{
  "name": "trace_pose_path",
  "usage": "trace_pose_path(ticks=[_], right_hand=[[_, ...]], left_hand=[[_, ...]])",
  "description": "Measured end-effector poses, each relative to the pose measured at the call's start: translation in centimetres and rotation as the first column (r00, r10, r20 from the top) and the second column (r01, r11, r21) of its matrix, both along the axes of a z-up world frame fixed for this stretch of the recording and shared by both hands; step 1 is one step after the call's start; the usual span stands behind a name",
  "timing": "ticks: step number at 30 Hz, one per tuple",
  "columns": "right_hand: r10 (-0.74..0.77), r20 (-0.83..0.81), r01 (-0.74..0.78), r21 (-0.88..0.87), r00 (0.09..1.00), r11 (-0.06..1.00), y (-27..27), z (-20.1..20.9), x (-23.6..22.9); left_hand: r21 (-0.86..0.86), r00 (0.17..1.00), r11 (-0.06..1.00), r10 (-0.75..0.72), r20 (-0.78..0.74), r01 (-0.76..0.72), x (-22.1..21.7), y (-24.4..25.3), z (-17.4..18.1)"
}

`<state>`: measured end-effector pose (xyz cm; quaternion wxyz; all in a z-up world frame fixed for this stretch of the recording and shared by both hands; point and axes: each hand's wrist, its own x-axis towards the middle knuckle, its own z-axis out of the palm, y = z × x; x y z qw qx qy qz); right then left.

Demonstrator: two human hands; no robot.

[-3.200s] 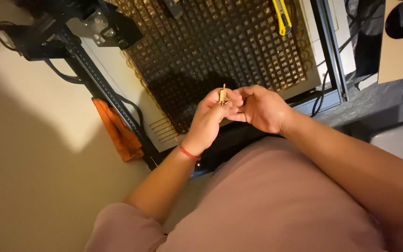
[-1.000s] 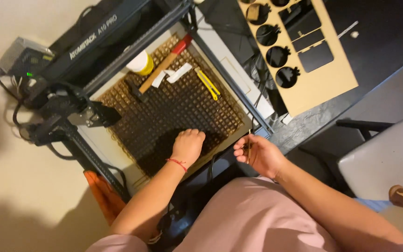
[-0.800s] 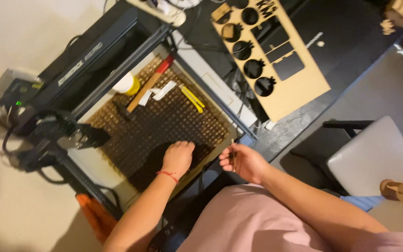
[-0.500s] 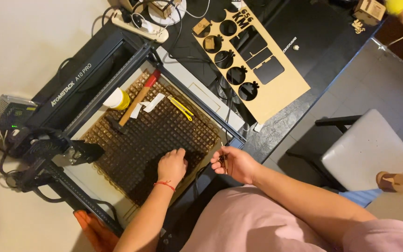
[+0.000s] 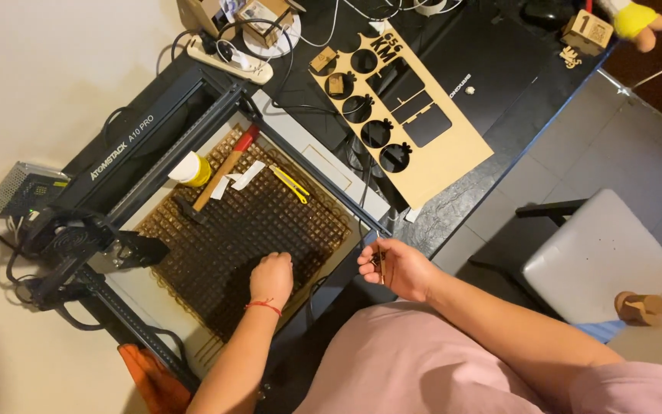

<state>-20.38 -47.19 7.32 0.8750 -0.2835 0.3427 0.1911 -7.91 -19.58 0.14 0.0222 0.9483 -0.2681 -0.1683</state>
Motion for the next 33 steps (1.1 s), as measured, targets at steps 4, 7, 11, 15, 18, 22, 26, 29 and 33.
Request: trace_pose_path(ticks=[4,7,11,15,18,22,26,29,33], right_hand=[[-0.004,0.027,0.004,0.007,1.0,1.0,-1.8,-0.2,-0.9],[-0.016,0.04,0.016,0.015,0.999,1.0,-3.6,0.4,-1.5],[-0.029,0.047,0.027,0.033,0.998,0.999,-6.7,1.3,-2.3],[0.007,0.028,-0.008,0.007,1.0,1.0,-11.8,1.4,-2.6],[0.095,0.011,-0.094,-0.037,0.995,0.995,-16.3,2.3,-2.4],[0.199,0.002,-0.199,-0.032,0.98,0.979,-21.9,4.9,-2.2],[0.359,0.075,-0.366,0.12,0.93,0.923,-26.7,7.9,-1.8],[0.404,0.147,-0.43,0.265,0.903,0.863,-29.2,7.8,-2.1],[0.482,0.193,-0.519,0.305,0.855,0.798,-31.6,7.0,-0.8]], left_hand=[[0.094,0.996,0.996,0.018,-0.084,-0.01,0.2,-2.0,1.3],[0.134,0.992,0.99,0.065,-0.109,-0.051,0.5,-3.1,0.9],[0.171,0.977,0.976,0.161,-0.136,-0.137,0.3,-3.6,1.2],[0.181,0.934,0.935,0.332,-0.133,-0.307,-0.1,-4.1,3.5],[-0.018,0.912,0.913,0.407,-0.057,-0.408,-2.0,-9.0,10.4],[-0.268,0.958,0.937,0.262,0.115,-0.224,-8.4,-22.8,19.9],[-0.436,0.93,0.834,-0.225,0.289,0.338,-11.9,-34.9,23.2],[-0.371,0.864,0.8,-0.336,0.376,0.472,-12.2,-38.9,21.9],[-0.391,0.896,0.82,-0.301,0.327,0.418,-11.5,-41.6,22.5]])
